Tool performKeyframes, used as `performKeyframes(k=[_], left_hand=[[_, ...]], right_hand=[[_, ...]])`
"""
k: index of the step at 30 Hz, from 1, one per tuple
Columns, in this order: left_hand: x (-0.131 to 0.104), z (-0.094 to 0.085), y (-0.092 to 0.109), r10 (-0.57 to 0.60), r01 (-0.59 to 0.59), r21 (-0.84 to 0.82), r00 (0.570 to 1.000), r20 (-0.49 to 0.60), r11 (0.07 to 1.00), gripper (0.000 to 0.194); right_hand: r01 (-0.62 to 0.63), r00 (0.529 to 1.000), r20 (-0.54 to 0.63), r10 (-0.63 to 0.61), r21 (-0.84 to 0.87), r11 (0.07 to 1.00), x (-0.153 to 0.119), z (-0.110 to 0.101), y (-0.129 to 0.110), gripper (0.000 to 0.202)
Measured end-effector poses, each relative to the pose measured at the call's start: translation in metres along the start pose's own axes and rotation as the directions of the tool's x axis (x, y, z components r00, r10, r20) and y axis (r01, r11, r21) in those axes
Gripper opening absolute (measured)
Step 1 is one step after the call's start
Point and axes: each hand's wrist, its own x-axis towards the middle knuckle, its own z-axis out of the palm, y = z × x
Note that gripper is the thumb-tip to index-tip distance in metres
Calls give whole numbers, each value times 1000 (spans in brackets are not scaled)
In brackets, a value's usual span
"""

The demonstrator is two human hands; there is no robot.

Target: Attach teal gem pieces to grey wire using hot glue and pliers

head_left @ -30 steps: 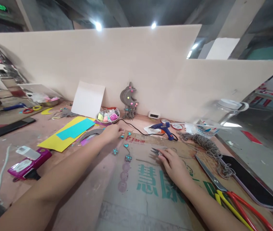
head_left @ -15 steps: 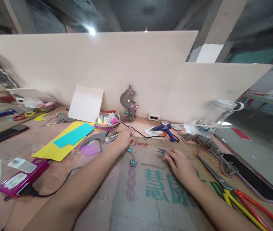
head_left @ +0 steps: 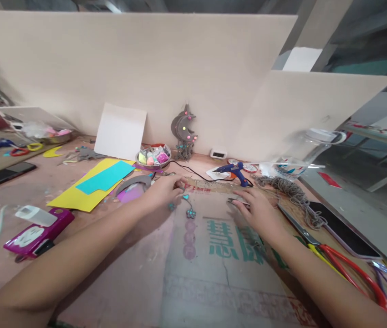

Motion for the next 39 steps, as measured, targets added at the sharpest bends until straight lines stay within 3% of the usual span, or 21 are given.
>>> performKeyframes(k=[5,9,12,14,16,17,18,20,26,28,31,33,36,39], left_hand=[[-6,-6,-1,-15,19,-34,996,90,999,18],[2,-6,-5,-16,51,-191,983,182,980,19],[9,5,-5,-17,103,-385,975,221,917,23],[10,21,-3,-60,205,-563,962,265,800,26],[6,41,0,-129,298,-720,951,281,627,20],[3,51,2,-155,274,-815,962,226,511,20],[0,59,4,-147,290,-856,957,251,429,21],[-8,70,6,-149,335,-857,942,300,391,23],[-17,70,-1,-111,320,-834,946,304,450,17],[-17,69,-4,-114,310,-814,949,293,491,17],[-19,67,-5,-86,245,-754,966,244,610,20],[-20,65,-2,-36,182,-658,973,229,731,19],[-19,59,0,47,52,-403,971,232,914,16],[-16,56,-2,113,-82,-177,979,173,981,17]], right_hand=[[52,983,167,-76,148,988,-2,0,-34,26],[68,957,261,-130,231,970,0,4,-44,25],[85,935,311,-172,273,958,2,10,-46,26],[76,931,324,-169,281,957,2,16,-48,17],[54,941,306,-145,287,956,-1,21,-50,8],[45,947,292,-135,296,954,-2,23,-51,8],[41,952,276,-132,312,949,-4,24,-52,9],[53,955,255,-152,357,932,-7,22,-54,11],[116,965,171,-197,394,912,-6,-1,-47,14],[102,983,111,-148,340,935,-4,-7,-38,13],[-33,997,71,16,242,970,-1,-10,-16,18],[-93,991,114,74,167,982,1,-10,-2,25],[-82,985,157,69,84,993,4,-11,15,27],[-52,986,159,51,1,999,7,-15,26,27]])
